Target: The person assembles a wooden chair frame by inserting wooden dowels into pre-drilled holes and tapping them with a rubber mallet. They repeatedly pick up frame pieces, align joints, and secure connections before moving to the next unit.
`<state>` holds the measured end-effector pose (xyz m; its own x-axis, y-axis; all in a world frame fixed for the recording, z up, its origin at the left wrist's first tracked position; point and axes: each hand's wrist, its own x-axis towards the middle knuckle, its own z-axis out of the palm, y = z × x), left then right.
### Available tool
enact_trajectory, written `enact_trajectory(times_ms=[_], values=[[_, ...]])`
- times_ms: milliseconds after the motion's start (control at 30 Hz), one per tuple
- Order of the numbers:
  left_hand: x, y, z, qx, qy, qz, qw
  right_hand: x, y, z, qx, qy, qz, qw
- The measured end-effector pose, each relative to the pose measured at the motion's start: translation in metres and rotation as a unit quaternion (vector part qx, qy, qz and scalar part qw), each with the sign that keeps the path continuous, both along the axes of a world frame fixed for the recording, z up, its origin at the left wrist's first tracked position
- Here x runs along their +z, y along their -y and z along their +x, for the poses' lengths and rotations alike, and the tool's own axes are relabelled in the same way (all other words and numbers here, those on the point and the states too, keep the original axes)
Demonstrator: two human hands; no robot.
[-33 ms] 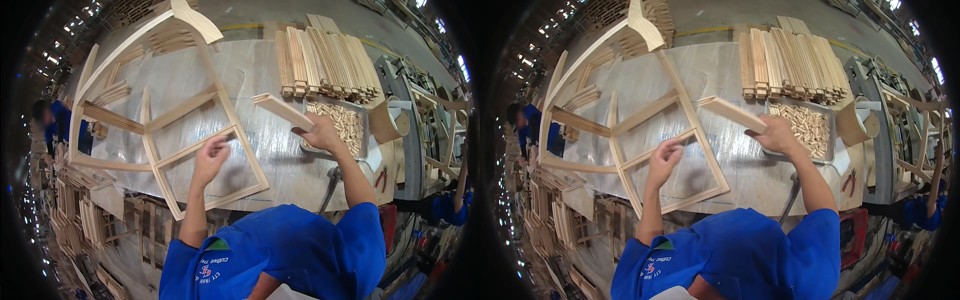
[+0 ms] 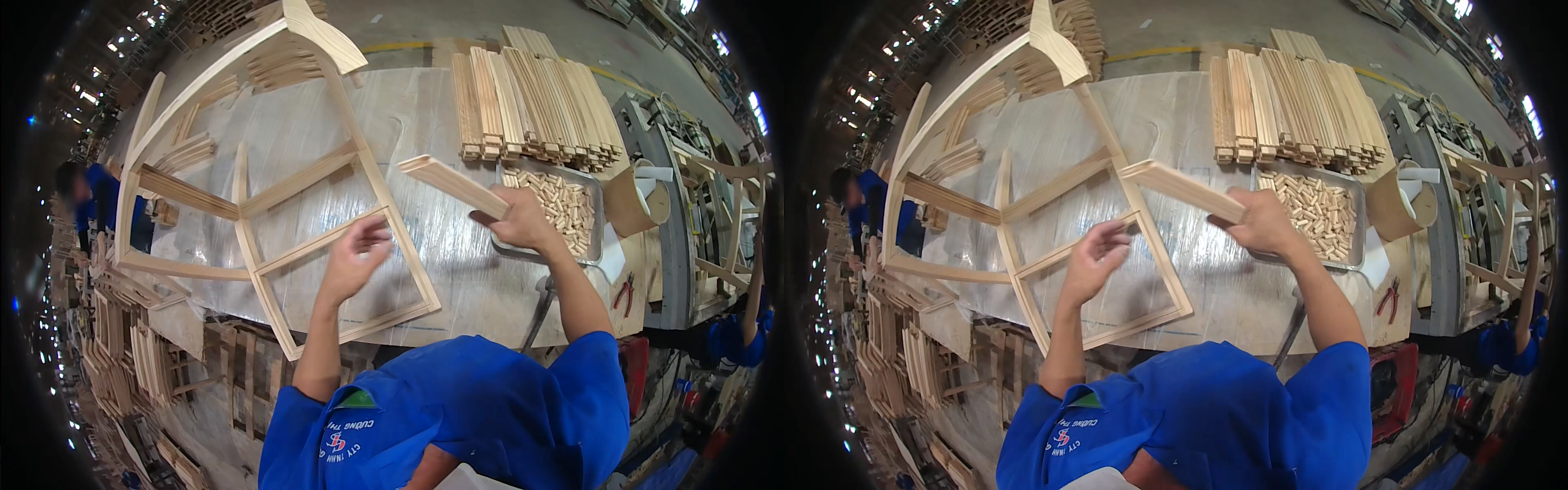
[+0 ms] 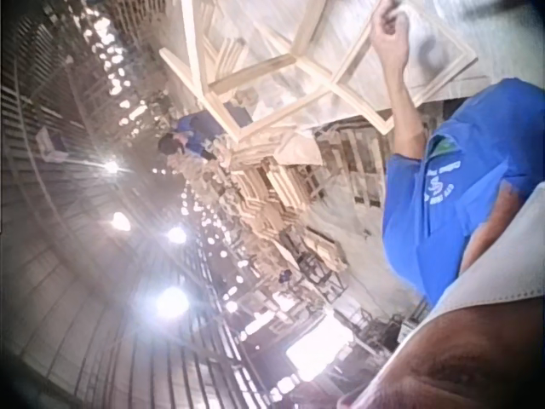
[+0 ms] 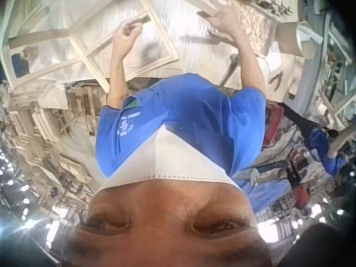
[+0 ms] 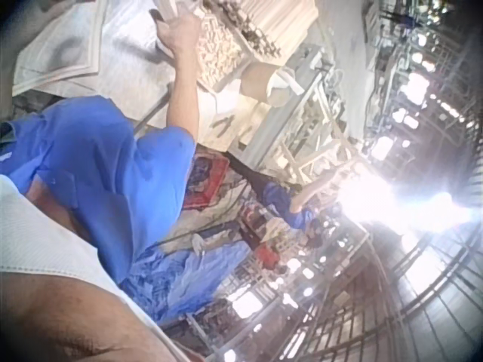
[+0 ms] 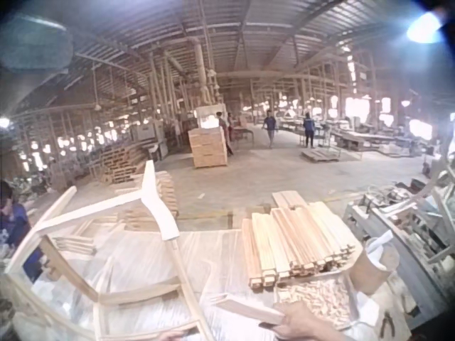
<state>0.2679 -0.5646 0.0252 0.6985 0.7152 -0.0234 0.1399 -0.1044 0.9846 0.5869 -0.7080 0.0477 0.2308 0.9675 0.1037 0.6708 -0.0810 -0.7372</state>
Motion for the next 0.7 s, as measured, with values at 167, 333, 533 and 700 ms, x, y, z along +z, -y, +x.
enact_trajectory(times_ms=[167,333,533,700], values=[[0.095,0.032,0.056,-0.070,0.123,0.078,0.987,0.043,-0.026,-0.046,0.164,-0.188,0.093,0.964],[0.106,0.033,0.061,0.000,0.128,0.223,0.966,0.031,-0.051,-0.068,0.100,-0.050,0.252,0.961],[0.125,0.022,0.071,0.057,0.025,0.458,0.887,0.029,-0.085,-0.107,-0.007,-0.184,0.354,0.917],[0.149,-0.029,0.050,0.078,0.078,0.566,0.817,0.041,-0.122,-0.108,-0.080,-0.311,0.376,0.869]])
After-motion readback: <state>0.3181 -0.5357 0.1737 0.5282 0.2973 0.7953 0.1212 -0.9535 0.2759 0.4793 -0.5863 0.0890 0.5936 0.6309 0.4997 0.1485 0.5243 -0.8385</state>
